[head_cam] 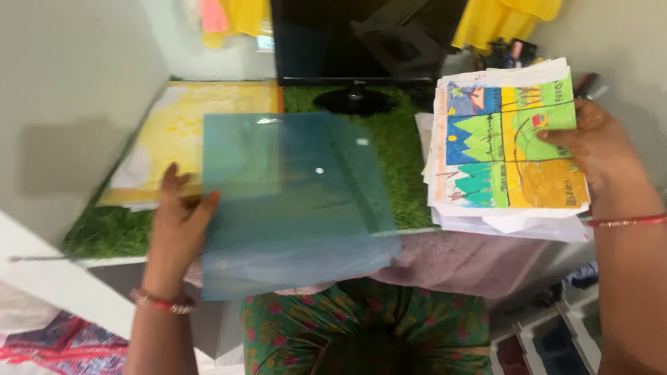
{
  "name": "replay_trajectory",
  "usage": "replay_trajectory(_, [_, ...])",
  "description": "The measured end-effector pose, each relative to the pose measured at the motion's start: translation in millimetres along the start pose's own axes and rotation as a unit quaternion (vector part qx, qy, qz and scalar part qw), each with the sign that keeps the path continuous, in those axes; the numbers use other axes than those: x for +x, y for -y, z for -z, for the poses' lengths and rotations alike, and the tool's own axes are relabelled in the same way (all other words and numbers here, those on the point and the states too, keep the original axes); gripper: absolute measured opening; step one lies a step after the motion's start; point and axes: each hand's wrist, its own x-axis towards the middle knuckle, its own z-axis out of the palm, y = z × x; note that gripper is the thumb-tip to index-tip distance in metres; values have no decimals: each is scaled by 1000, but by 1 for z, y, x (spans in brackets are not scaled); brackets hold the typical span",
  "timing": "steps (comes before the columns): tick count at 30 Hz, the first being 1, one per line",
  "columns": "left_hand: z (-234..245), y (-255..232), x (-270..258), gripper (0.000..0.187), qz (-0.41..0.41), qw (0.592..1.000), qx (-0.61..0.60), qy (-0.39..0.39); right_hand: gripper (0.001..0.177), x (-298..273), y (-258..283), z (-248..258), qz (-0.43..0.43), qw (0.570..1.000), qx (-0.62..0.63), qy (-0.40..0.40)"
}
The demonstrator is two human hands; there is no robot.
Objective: The person sorts through a stack of papers and worksheets, places them into a yellow floral folder, and then into a blue folder. The person then wipes the green artificial turf surface with a cloth.
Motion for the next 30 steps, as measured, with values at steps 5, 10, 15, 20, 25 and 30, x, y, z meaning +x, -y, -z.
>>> replay_trajectory(5, [4,-86,-55,67,-217,948,228,-43,42,-7,-23,35,-70,996,2,-53])
replay_trajectory(10, [-53,-149,-81,69,-289,905,225,216,41,-8,-57,31,-129,984,-124,-13])
replay_trajectory(15, [-117,-166,-53,54,-241,833,274,416,58,4,-71,23,-94,969,-230,-10])
replay_trajectory(20, [-215,-158,-1,54,-163,850,249,434,79,8,-77,12,-47,941,-328,-75])
replay_trajectory(25, [-301,-138,35,80,26,852,252,458,85,10,-67,14,-56,941,-328,-66])
replay_trajectory(30, [-374,-118,33,113,9,860,275,429,90,6,-69,7,-87,959,-268,-22])
